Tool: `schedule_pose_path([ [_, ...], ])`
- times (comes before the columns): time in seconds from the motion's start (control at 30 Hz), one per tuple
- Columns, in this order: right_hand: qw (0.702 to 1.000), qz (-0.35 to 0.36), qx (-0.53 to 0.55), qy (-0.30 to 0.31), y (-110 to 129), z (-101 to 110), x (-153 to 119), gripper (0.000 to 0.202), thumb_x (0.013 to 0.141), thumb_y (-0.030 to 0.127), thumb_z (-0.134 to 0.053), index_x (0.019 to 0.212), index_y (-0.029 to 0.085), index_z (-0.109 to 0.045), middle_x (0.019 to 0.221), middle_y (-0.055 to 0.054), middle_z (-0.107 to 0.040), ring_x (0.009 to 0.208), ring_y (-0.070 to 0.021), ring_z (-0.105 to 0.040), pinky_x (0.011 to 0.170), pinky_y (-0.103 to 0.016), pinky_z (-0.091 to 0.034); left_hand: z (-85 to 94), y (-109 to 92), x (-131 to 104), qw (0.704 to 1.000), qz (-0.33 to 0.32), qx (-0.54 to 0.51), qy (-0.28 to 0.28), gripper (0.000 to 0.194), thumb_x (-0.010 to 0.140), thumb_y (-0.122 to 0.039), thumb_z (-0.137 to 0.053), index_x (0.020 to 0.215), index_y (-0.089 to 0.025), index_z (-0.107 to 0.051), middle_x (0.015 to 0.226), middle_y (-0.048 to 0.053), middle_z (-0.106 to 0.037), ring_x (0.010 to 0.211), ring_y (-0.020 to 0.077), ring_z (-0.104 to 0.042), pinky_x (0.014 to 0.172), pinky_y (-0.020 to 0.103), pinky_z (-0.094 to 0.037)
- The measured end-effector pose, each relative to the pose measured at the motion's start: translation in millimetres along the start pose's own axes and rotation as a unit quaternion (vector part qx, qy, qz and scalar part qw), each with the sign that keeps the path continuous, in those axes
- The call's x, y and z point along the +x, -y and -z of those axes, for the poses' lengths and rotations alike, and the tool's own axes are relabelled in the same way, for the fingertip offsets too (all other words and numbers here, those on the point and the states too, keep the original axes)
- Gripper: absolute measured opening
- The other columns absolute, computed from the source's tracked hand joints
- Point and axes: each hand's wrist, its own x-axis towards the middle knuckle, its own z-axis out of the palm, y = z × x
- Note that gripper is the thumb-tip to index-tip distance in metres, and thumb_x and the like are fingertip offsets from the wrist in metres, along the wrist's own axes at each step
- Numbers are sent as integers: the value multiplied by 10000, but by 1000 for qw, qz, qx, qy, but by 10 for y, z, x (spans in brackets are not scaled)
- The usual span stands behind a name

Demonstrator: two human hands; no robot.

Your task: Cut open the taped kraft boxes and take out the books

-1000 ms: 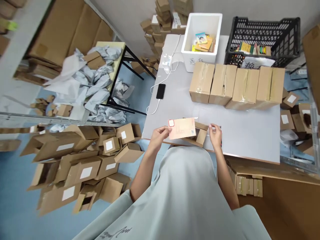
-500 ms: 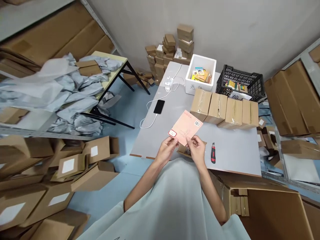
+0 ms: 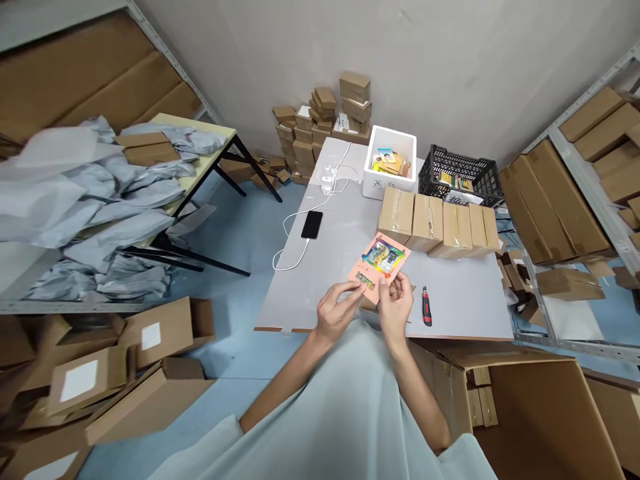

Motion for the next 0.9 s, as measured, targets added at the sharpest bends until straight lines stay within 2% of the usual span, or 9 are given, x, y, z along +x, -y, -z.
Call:
schedule_pose_path([
  [0.1, 1000, 12, -13, -7, -2, 0, -20, 450, 922, 585, -830, 1141, 209, -715, 1140, -129, -858, 1038, -254, -817, 915, -375, -659, 85, -55, 14, 988, 131, -67, -46, 342, 1106, -267, -693, 1433, -260, -796, 1368, 143, -773, 1157, 237, -801, 926, 350, -693],
  [0.17, 1000, 19, -25, 2, 21, 27, -47, 443, 917, 586, -831, 1135, 214, -729, 1118, -121, -864, 1009, -256, -823, 883, -367, -661, 161, -86, 45, 950, 260, -165, -51, 396, 1121, -425, -670, 1432, -214, -794, 1351, 160, -772, 1105, 244, -782, 881, 346, -670],
  [0.3, 998, 16, -36, 48, 60, 54, -118, 434, 933, 577, -828, 1162, 216, -751, 1117, -120, -873, 994, -266, -833, 862, -374, -675, 313, -139, 136, 840, 424, -337, 8, 535, 1049, -673, -718, 968, -164, -861, 941, 91, -781, 824, 187, -673, 752, 284, -567],
  [0.4, 997, 11, -30, 71, 34, 27, -153, 447, 945, 582, -824, 1189, 213, -758, 1154, -132, -871, 1018, -274, -836, 886, -391, -684, 382, -184, 182, 818, 461, -345, -1, 560, 928, -721, -855, 858, -166, -827, 819, 47, -719, 733, 154, -605, 676, 257, -518],
  [0.53, 997, 22, -51, 47, 2, -28, -195, 507, 940, 569, -842, 1287, 213, -743, 1338, -169, -822, 1102, -266, -827, 927, -397, -681, 463, -174, 148, 875, 402, -267, -42, 478, 1009, -649, -810, 931, -179, -847, 799, 27, -703, 681, 138, -624, 633, 250, -533],
  [0.6, 997, 37, -69, 17, 18, -53, -242, 541, 941, 561, -851, 1344, 223, -723, 1408, -181, -787, 1142, -262, -821, 922, -388, -678, 510, -137, 92, 931, 311, -173, -74, 325, 1073, -498, -784, 982, -196, -861, 843, 35, -747, 724, 144, -692, 667, 248, -571],
  [0.7, 996, 22, -55, 60, 63, -105, -353, 541, 917, 587, -882, 1291, 225, -735, 1284, -157, -825, 1083, -265, -832, 843, -365, -685, 549, -99, -14, 987, 134, -33, -83, 129, 1091, -253, -768, 1163, -253, -875, 978, 45, -828, 858, 163, -798, 795, 268, -646],
  [0.8, 995, 11, -43, 85, 95, -159, -451, 442, 927, 628, -865, 1081, 230, -749, 1014, -80, -838, 893, -235, -813, 748, -337, -674, 523, -128, -110, 998, 19, 22, -57, 302, 1074, -154, -765, 1318, -315, -840, 1088, 47, -850, 942, 175, -832, 837, 283, -676],
  [0.9, 996, 22, -72, 53, 101, -141, -442, 443, 976, 666, -787, 949, 227, -742, 824, -33, -777, 714, -201, -739, 673, -325, -643, 481, -195, -155, 998, 47, -1, -42, 271, 1060, -289, -821, 1329, -310, -835, 1168, 78, -826, 990, 198, -816, 842, 316, -687],
])
